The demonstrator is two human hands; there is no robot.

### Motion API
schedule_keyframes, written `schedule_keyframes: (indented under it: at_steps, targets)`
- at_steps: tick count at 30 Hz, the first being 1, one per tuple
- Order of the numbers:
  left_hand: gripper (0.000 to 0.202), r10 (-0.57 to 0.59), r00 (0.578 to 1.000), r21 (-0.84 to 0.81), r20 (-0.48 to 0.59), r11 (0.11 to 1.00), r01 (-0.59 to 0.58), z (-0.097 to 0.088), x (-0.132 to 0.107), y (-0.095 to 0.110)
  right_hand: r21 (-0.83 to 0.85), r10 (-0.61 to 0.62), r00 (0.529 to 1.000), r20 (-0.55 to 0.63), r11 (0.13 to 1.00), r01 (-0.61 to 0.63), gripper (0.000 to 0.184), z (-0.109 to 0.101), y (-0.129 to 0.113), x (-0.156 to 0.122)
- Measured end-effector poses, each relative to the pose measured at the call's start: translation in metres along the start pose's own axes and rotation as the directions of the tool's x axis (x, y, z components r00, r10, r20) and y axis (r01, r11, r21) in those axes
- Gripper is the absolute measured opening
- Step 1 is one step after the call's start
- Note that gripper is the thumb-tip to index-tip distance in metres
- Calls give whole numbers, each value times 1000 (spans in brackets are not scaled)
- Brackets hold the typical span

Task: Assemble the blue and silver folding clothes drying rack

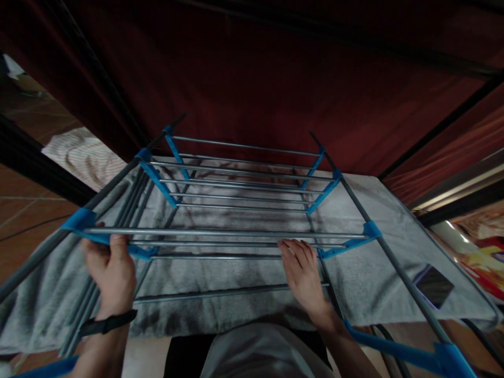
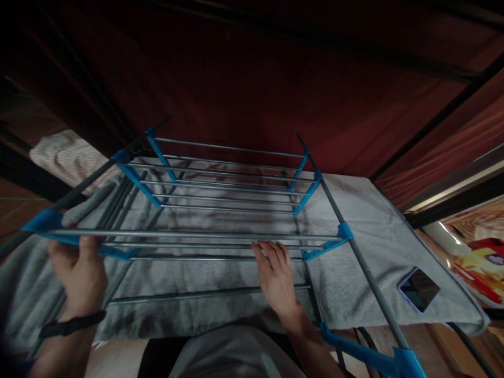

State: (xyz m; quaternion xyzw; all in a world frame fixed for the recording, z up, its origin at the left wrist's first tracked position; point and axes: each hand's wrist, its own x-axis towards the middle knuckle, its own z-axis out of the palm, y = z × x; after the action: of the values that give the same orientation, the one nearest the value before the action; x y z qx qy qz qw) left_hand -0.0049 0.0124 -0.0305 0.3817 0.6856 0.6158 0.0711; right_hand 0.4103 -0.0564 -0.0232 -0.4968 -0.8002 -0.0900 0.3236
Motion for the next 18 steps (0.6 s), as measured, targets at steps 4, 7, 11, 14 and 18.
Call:
schedule_keyframes:
  at_steps: [4, 7, 11, 14, 18]
  targets:
    - [52, 40, 998, -57, -54, 997, -43, -4, -3, 1, -16, -95, 992, 78, 995, 97, 46, 0, 17, 5]
    - [55, 28, 1000, -91, -11, 995, -29, -8, -2, -2, -49, -199, 974, 110, 977, 206, 40, 9, 25, 11]
    - [53, 7, 999, -164, 42, 987, 0, -13, -2, -11, -66, -274, 952, 134, 956, 284, 36, 22, 31, 16]
    - [49, 2, 998, -235, 56, 972, 11, -15, -5, -17, -77, -284, 952, 113, 953, 293, 35, 21, 32, 16]
    - [48, 19, 999, -240, 42, 971, -9, -14, -9, -23, -112, -290, 952, 95, 948, 299, 36, 12, 30, 19]
